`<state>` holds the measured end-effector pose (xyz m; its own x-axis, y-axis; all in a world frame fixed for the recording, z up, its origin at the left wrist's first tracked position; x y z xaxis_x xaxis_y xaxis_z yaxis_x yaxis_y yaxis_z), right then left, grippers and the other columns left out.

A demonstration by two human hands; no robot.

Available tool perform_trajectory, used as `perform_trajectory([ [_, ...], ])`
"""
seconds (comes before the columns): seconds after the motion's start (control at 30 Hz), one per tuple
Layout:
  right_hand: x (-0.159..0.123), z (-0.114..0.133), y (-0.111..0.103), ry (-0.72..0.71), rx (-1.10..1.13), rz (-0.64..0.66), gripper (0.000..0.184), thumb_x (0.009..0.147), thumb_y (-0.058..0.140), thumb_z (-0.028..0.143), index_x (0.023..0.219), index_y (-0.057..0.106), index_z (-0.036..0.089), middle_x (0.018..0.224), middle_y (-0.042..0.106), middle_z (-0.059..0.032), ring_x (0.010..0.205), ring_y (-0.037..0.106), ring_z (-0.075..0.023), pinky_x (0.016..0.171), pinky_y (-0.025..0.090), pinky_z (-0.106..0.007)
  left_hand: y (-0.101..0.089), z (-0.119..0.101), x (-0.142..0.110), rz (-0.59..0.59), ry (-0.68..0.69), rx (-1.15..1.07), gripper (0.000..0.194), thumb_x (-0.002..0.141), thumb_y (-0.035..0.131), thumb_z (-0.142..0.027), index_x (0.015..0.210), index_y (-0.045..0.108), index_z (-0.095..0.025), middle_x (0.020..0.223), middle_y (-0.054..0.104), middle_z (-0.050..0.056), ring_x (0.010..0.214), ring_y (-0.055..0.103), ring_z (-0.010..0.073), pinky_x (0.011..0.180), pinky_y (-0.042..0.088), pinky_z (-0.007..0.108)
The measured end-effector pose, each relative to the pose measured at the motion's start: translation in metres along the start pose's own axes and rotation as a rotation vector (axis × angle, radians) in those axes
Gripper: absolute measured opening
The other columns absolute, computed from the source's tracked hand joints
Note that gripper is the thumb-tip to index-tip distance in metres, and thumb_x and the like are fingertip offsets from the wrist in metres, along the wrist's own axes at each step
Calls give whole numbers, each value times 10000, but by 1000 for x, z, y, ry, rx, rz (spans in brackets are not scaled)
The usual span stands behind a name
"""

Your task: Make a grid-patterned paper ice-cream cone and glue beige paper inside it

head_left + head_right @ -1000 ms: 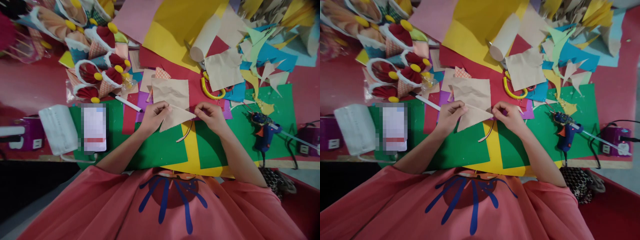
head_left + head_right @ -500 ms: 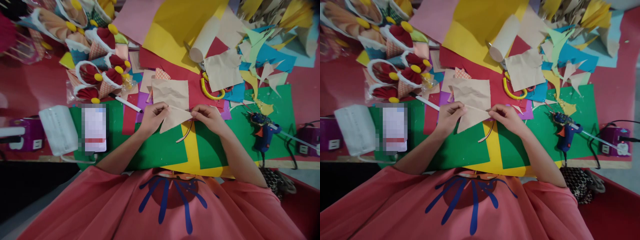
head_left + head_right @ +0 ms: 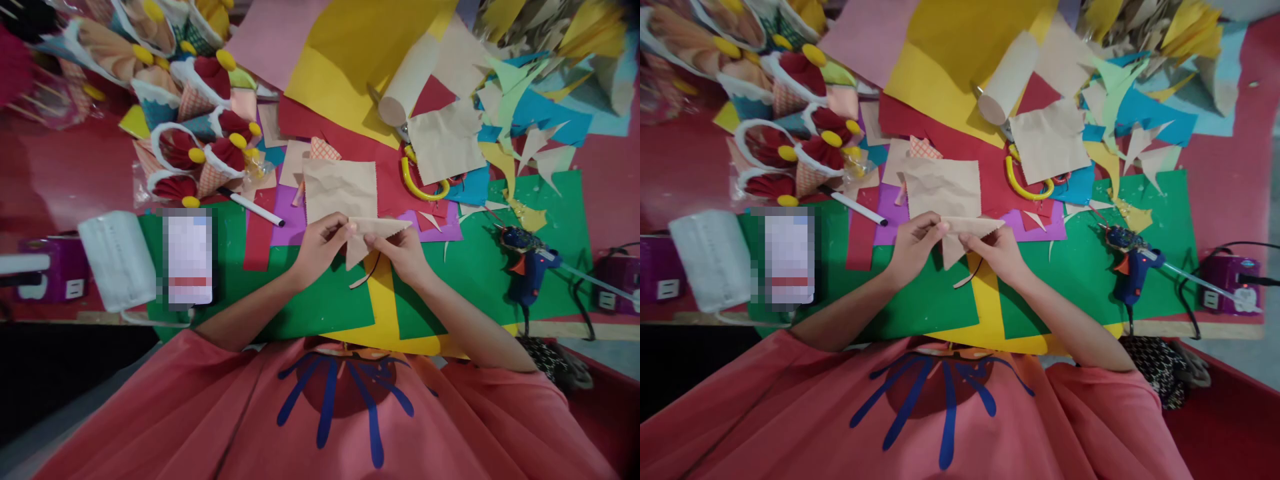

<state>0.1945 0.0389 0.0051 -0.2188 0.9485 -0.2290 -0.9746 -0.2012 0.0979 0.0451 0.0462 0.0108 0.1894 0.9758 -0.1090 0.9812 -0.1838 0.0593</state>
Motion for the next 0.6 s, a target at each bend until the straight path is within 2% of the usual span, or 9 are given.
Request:
perform_trajectory([
  [0.1,0,-1,-5,-11,-3,-89,370,710,729,536,728,585,196,661,578,25,612,524,-107,589,449,-260,2,0,-1,82,-51,-42,400,785,675,-536,676,557,-169,532,526,-56,438,502,47,426,378,164],
  [0.17,0,-2,-6,-19,1,-108,368,694,743,526,773,588,202,697,589,26,633,531,-108,590,449,-258,2,-2,0,95,-46,-61,389,769,690,-525,686,575,-162,551,543,-51,432,505,41,417,377,159],
  [0.37,0,0,-5,-39,-27,-83,356,711,731,522,782,576,209,722,616,17,666,566,-124,635,488,-286,-2,-3,3,74,-13,-66,365,772,695,-491,675,593,-154,580,579,-36,439,517,34,422,396,146],
  [0.53,-1,3,1,-38,-15,-18,345,691,768,490,810,598,215,767,645,-3,729,599,-156,671,513,-308,5,-3,-2,69,-9,-50,369,807,662,-503,703,586,-157,589,594,-33,488,570,49,467,457,146],
  [0.6,-1,1,1,-17,27,-36,355,678,785,470,846,599,219,770,634,7,720,588,-146,672,508,-298,7,-2,-5,78,-2,-28,352,827,647,-488,721,587,-158,599,593,-35,519,595,53,499,480,145],
])
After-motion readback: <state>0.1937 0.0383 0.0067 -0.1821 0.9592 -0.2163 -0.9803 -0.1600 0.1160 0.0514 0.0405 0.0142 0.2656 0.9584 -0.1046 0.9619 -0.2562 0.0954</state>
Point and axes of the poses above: each hand's wrist, its own x-axis towards the middle knuckle, its own y-axis out of the palm, z = x × y, the point moved 4 cm from there along x, towards the middle knuckle
